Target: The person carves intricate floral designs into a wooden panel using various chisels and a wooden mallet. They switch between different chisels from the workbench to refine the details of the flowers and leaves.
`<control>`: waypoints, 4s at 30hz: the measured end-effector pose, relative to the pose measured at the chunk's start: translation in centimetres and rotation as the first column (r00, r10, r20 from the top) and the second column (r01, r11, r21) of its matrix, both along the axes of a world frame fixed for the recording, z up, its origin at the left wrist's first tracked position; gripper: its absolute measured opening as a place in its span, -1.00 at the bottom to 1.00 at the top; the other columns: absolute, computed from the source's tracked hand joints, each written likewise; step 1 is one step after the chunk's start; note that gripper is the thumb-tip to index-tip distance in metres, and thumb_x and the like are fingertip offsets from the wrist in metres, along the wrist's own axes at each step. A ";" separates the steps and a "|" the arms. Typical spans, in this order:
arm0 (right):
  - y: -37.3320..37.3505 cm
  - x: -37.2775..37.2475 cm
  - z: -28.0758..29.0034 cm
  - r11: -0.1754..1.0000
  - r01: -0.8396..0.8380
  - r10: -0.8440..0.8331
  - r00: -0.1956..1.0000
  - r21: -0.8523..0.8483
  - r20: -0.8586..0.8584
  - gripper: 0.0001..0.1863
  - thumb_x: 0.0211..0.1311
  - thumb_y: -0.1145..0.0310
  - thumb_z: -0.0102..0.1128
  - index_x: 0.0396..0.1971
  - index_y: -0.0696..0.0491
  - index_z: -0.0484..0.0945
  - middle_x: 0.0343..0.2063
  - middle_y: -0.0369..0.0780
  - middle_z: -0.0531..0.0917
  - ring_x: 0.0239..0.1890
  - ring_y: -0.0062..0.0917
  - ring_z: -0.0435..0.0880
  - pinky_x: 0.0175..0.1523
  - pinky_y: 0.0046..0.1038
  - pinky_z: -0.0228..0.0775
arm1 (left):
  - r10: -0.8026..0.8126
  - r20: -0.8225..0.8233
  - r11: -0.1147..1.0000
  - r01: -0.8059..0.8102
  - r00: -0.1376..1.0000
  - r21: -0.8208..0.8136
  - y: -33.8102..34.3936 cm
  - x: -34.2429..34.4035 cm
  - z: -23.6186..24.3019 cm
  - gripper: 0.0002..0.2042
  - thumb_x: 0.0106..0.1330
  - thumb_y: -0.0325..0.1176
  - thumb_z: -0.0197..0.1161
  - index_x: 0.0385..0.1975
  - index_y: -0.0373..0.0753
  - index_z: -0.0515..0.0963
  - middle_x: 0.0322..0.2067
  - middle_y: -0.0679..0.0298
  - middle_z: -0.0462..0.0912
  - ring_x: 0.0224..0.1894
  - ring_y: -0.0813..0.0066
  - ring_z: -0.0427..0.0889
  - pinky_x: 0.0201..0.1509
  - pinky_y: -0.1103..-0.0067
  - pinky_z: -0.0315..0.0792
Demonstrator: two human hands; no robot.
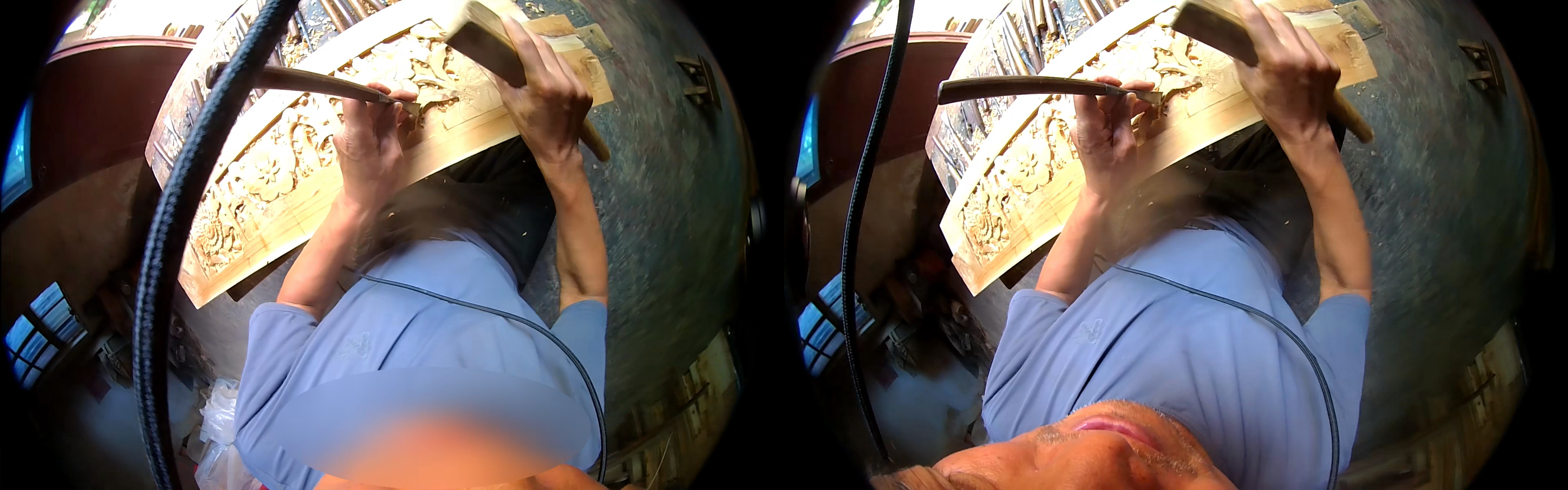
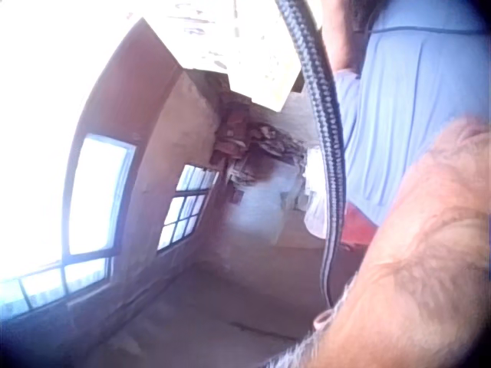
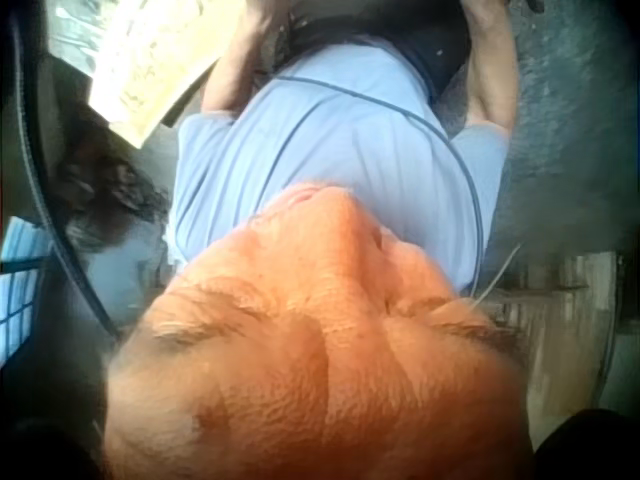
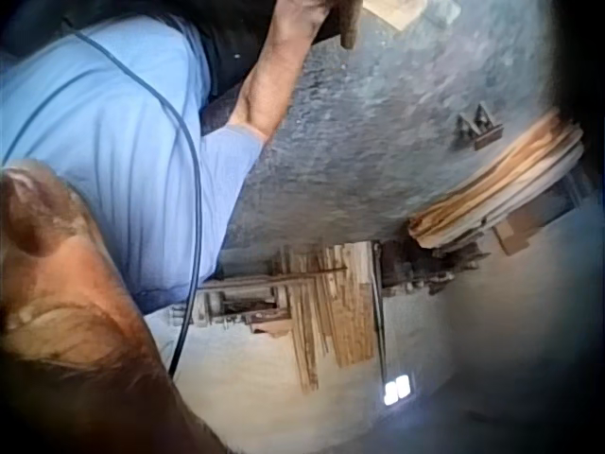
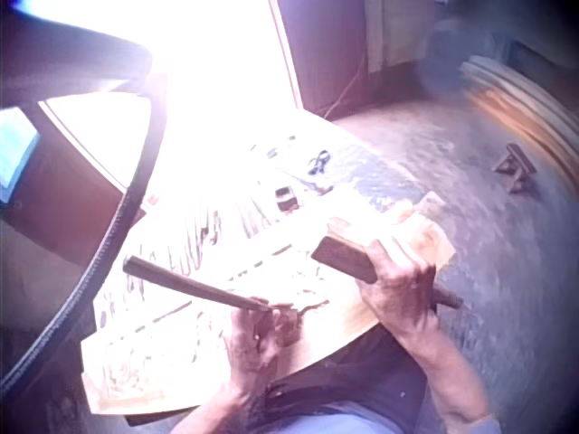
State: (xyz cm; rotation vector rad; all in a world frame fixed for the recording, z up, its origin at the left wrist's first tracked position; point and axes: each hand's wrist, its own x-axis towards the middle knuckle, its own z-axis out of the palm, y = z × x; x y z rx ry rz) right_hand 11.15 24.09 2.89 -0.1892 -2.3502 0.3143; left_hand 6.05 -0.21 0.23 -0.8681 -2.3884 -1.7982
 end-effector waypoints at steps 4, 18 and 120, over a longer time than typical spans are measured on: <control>-1.1 -1.3 8.4 0.998 -0.054 0.055 0.997 0.028 -0.045 -0.45 0.07 0.50 0.50 0.16 0.01 0.71 -0.20 -0.02 0.83 -0.20 -0.19 0.88 -0.13 -0.28 0.74 | -0.035 -0.133 0.996 0.024 0.990 -0.086 0.2 -0.4 0.4 -0.61 0.60 -0.72 0.03 0.32 -0.24 0.26 -0.12 0.03 0.80 -0.25 0.45 0.82 -0.22 0.54 0.69; -3.5 -6.5 19.1 0.888 -0.413 0.450 0.871 0.202 -0.197 -0.58 0.07 0.50 0.43 0.01 -0.01 0.72 -0.43 -0.15 0.75 -0.42 -0.32 0.79 -0.32 -0.26 0.61 | -0.091 -0.193 0.986 0.061 0.977 -0.155 0.3 -0.4 1.5 -0.74 0.60 -0.72 -0.01 0.15 -0.27 0.29 -0.17 0.06 0.82 -0.38 0.52 0.76 -0.36 0.58 0.64; -2.3 -4.6 17.2 0.808 -0.511 0.532 0.847 0.294 0.008 -0.76 0.43 0.47 0.26 0.00 -0.06 0.76 -0.61 -0.32 0.73 -0.65 -0.63 0.64 -0.58 -0.57 0.50 | -0.127 0.246 0.978 0.080 0.961 0.195 0.5 -1.0 0.8 -0.81 0.57 -0.70 0.15 0.05 -0.33 0.43 -0.15 0.16 0.81 -0.16 0.55 0.77 -0.10 0.55 0.68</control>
